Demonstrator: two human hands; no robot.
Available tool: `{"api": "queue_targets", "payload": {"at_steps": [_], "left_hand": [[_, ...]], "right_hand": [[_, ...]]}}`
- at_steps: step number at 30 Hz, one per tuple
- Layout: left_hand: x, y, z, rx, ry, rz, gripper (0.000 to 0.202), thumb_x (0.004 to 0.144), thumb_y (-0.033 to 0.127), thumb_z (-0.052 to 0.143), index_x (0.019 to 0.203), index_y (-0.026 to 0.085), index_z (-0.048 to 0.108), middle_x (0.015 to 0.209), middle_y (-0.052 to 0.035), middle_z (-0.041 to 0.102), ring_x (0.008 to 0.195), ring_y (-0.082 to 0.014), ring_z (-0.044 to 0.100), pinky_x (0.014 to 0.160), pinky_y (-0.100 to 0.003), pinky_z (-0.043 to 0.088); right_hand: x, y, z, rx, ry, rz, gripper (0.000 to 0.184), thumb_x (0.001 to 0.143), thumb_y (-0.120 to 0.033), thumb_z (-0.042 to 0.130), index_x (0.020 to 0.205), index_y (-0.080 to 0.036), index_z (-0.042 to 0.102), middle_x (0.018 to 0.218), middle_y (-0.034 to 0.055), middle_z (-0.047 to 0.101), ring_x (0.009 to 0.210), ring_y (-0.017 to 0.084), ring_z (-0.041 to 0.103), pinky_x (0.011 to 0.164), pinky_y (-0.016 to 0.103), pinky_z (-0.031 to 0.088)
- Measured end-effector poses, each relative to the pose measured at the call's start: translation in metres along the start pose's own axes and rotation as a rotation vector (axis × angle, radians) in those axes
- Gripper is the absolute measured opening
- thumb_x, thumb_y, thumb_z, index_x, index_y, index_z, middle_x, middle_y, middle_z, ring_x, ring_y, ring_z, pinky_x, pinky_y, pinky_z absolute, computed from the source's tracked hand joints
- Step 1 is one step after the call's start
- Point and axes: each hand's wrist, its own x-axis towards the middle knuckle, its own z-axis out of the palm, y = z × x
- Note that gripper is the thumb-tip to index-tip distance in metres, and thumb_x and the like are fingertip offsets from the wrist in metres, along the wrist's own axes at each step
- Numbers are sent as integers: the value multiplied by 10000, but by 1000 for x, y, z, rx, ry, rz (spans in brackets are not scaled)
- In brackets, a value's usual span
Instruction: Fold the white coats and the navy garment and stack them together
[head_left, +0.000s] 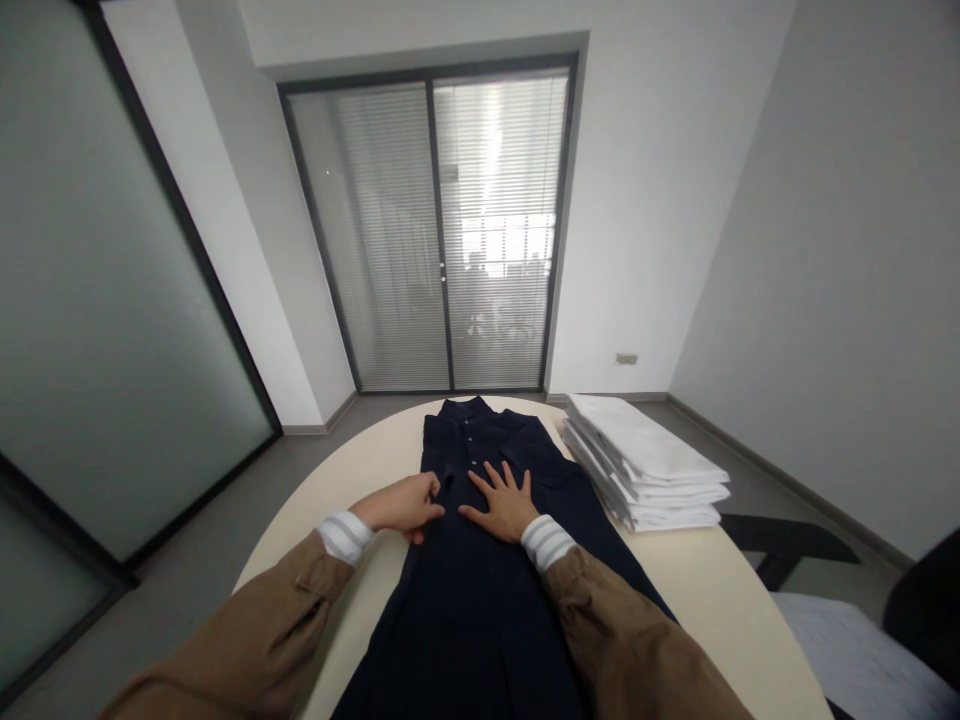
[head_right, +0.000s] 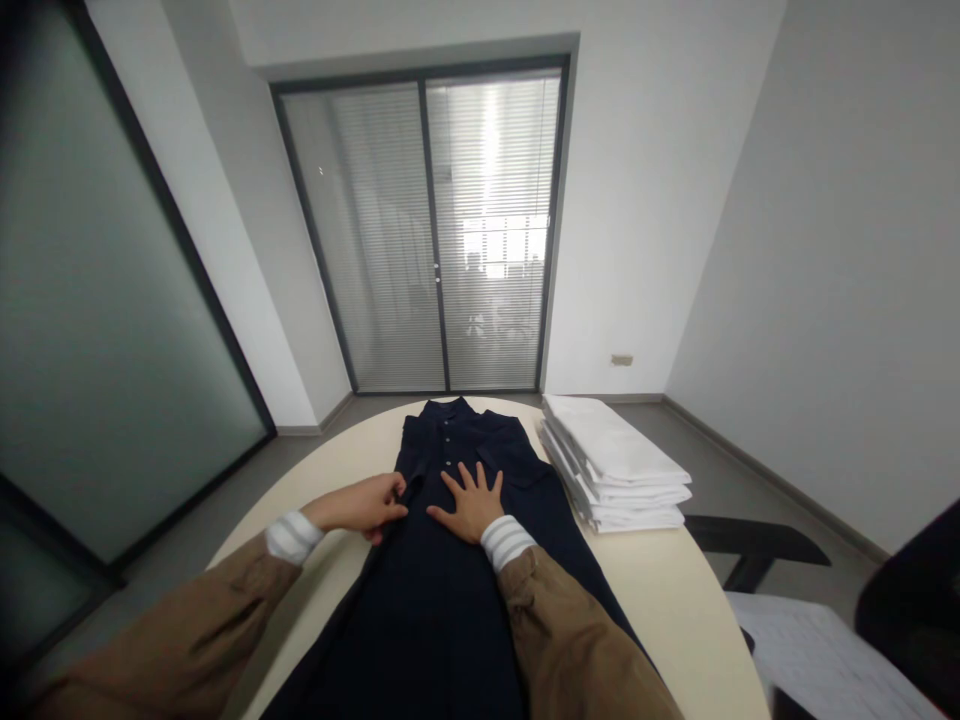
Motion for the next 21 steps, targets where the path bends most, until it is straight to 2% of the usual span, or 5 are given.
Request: {"api": "queue_targets", "payload": {"at_steps": [3, 9, 14, 18, 21], "left_hand": [[3, 8, 14, -219, 85, 136, 350, 914, 288, 541, 1217, 170, 409, 583, 82, 551, 443, -138, 601, 424, -201, 446], [12, 1, 44, -387, 49, 270, 471, 910, 356, 562, 1324, 186, 413, 801, 18, 631, 531, -110, 634, 477, -204, 474], [21, -26, 56, -503, 314, 351, 319, 906, 362, 544, 1164, 177, 510, 876, -27, 667, 582, -104, 617, 513, -209, 452], [27, -53, 54, -313, 600, 414, 194, 917, 305, 531, 1065, 189, 575, 925, -50, 681, 761, -161, 662, 716, -299, 537], [29, -70, 52, -70, 652, 458, 250, 896, 238, 556, 1138, 199, 608, 1113, -91, 685, 1044, -224, 651, 972, -394, 504]], "right_hand": [[0, 0, 2, -4, 11, -9, 844, 848, -843, 289, 1557, -384, 287, 1670, 41, 162, 1521, 414, 37, 1119, 715, -71], [0, 0, 3, 28, 64, -30, 701, 925, -684, 389, 1539, -350, 337, 1639, 58, 269, 1517, 374, 110, 1133, 710, -22], [-2, -2, -3, 52, 204, -199, 633, 937, -424, 532, 1534, -368, 329, 1438, 63, 535, 1418, 292, 335, 1169, 631, 53], [-1, -5, -6, 40, 210, -433, 551, 922, -212, 532, 1453, -350, 484, 1171, 55, 658, 1182, 227, 531, 1154, 522, 202], [2, -6, -5, 121, 203, -491, 459, 914, -122, 492, 1306, -315, 631, 1071, 39, 695, 1070, 205, 582, 1088, 450, 314]]}}
